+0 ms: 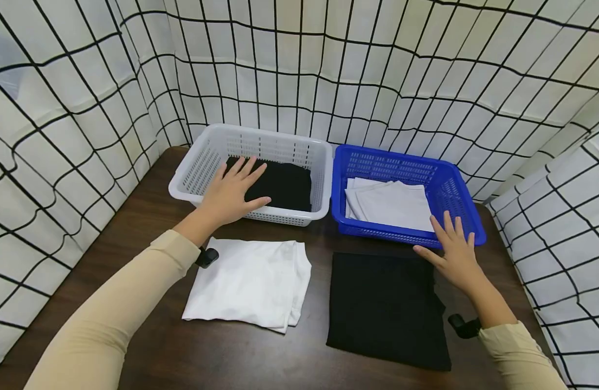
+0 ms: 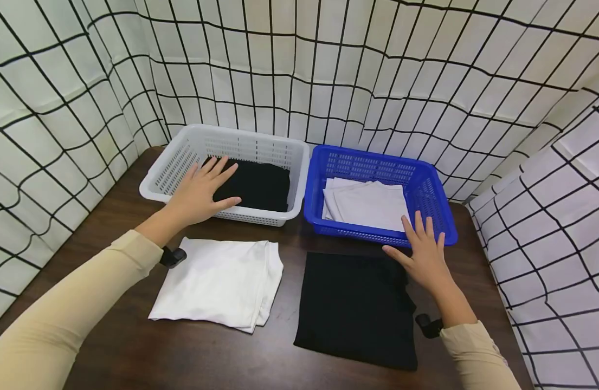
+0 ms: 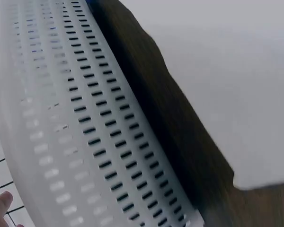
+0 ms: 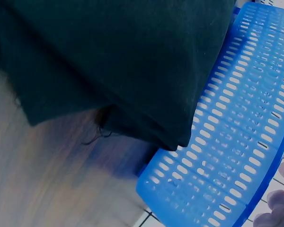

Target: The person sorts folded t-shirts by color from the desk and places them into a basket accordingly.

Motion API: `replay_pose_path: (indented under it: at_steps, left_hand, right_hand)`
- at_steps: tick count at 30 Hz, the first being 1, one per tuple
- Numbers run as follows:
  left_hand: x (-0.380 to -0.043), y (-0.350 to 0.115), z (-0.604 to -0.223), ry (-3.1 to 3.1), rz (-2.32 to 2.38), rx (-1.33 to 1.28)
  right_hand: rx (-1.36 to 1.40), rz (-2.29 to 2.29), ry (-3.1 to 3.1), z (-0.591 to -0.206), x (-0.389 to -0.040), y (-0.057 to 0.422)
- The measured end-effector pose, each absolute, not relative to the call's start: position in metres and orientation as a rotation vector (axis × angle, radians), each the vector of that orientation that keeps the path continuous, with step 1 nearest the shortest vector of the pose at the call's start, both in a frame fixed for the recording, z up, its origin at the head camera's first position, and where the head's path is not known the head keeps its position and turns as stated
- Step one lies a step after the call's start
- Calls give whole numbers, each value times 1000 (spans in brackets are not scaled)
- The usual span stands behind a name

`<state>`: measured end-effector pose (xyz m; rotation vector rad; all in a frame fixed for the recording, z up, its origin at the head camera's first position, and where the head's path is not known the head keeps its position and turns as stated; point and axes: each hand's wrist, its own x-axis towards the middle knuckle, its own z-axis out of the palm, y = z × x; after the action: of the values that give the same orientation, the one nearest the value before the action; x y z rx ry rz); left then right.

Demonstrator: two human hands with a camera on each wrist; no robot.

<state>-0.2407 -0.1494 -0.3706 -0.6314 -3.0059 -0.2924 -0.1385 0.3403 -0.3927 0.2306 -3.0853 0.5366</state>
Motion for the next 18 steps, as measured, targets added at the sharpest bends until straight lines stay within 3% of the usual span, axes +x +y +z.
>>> replay_pose_path:
  at_steps: [18]
  left_hand:
    - [-234, -115, -380, -2994, -332, -735]
  right_hand:
    - [287, 572, -3106, -391, -135, 329]
